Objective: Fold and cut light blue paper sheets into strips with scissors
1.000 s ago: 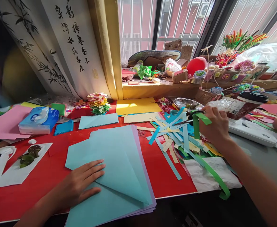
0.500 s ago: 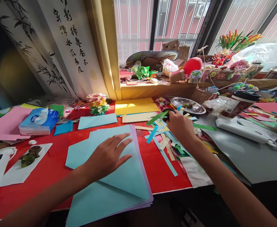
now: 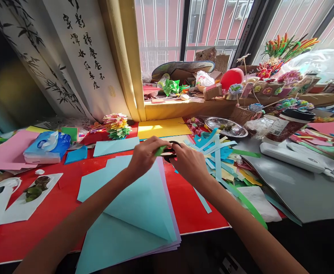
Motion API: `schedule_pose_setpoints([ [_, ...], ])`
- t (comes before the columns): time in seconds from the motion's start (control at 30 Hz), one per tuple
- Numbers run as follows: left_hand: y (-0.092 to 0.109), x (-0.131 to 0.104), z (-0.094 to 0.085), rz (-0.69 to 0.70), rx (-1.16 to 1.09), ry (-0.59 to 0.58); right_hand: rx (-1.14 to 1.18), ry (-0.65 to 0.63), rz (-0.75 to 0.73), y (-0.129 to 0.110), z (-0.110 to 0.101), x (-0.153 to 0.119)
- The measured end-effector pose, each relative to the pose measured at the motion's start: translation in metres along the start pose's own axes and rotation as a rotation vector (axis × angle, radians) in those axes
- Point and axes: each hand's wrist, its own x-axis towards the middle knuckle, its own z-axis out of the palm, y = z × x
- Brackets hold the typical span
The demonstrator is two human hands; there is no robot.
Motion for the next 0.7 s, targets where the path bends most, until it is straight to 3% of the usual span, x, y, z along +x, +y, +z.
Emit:
schedule_pose_setpoints([
  [0.13,0.015,0.027,-0.018,-0.229,-0.217,0.260,0.043,0.004,0.043,0.010,0.008,-0.001],
  [0.23,0.029,0.057,-0.004,-0.159,-0.225,0.310,0.108,0.030,0.002,0.012,0.017,-0.003],
  [0.27,0.034,0.067,0.010,-0.113,-0.222,0.262,0.120,0.031,-0.022,0.010,0.021,-0.003],
  [0.33,0.041,0.083,0.048,0.018,-0.147,0.025,0.124,0.018,-0.076,0.004,0.029,-0.004],
  [0.4,0.047,0.089,0.093,0.057,0.022,-0.356,0.118,-0.007,-0.112,-0.005,0.039,-0.002],
  [0.43,0.050,0.089,0.114,0.089,0.089,-0.632,0.126,-0.023,-0.119,-0.010,0.045,-0.001],
  [0.47,0.053,0.086,0.131,0.085,0.114,-0.732,0.150,-0.043,-0.116,-0.014,0.051,0.000],
  [0.53,0.059,0.077,0.151,0.076,0.258,-0.824,0.241,-0.082,-0.080,-0.020,0.061,0.004],
  [0.57,0.062,0.071,0.152,0.125,0.330,-0.805,0.311,-0.089,-0.054,-0.021,0.066,0.006],
  [0.63,0.067,0.063,0.138,0.275,0.417,-0.678,0.544,-0.072,0.014,-0.020,0.072,0.008],
  [0.7,0.068,0.059,0.109,0.376,0.453,-0.525,0.798,-0.055,0.072,-0.017,0.074,0.008],
])
